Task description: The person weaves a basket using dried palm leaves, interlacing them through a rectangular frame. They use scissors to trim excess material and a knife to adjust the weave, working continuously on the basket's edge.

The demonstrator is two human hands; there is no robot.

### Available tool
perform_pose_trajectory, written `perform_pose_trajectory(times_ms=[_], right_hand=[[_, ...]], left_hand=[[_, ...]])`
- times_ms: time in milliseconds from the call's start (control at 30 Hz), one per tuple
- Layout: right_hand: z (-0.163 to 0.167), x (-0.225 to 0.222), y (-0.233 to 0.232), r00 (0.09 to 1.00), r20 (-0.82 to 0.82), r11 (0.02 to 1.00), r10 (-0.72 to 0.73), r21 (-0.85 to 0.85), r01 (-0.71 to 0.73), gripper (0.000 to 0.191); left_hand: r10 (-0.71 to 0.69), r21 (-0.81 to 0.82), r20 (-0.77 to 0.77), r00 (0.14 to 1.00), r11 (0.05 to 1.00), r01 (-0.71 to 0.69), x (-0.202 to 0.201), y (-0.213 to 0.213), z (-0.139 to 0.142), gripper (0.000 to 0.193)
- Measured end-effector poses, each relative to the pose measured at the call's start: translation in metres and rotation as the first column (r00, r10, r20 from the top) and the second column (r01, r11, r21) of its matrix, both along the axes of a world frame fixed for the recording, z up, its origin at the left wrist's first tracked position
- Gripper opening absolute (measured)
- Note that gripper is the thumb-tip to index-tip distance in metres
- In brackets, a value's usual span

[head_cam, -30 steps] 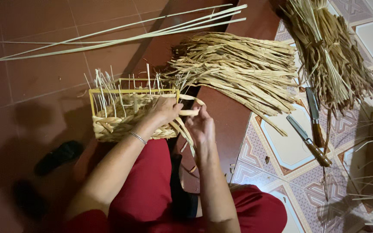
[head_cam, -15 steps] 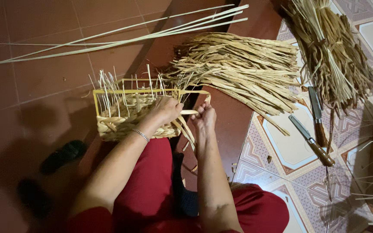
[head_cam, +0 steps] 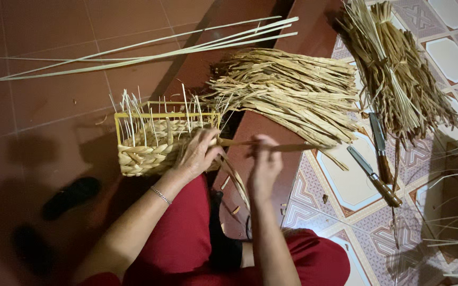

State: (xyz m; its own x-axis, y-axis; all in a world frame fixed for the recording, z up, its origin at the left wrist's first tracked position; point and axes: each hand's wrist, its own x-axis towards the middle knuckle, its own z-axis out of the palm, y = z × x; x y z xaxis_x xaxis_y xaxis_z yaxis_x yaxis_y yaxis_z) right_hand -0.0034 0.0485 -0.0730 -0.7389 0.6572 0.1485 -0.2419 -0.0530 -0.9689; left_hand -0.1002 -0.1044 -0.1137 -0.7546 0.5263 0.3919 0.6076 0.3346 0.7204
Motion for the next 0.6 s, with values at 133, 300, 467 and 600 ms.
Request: perform_pose_trajectory(times_ms=[133,300,467,600], right_hand=[[0.016,0.025,-0.066,0.954,-0.144,0.728,0.263,0.678,-0.098,0.024],[-0.016,0.047,-0.076,0.936,0.261,0.824,0.236,0.457,-0.335,0.024],[-0.073,0.024,-0.036,0.785,0.613,0.849,0.091,0.365,-0.383,0.041],[-0.090,-0.006,-0.029,0.974,0.192,0.732,0.123,0.645,-0.220,0.045]], left_hand=[[-0.010,-0.116,-0.513,0.858,0.992,-0.058,0.002,-0.011,-0.014,0.026],[0.057,-0.069,-0.125,0.991,0.995,-0.066,-0.010,-0.016,-0.027,0.039],[-0.112,0.304,0.699,0.706,0.941,-0.151,0.000,-0.021,-0.020,0.051],[-0.148,0.342,0.615,0.775,0.935,-0.093,0.002,-0.024,-0.008,0.050]])
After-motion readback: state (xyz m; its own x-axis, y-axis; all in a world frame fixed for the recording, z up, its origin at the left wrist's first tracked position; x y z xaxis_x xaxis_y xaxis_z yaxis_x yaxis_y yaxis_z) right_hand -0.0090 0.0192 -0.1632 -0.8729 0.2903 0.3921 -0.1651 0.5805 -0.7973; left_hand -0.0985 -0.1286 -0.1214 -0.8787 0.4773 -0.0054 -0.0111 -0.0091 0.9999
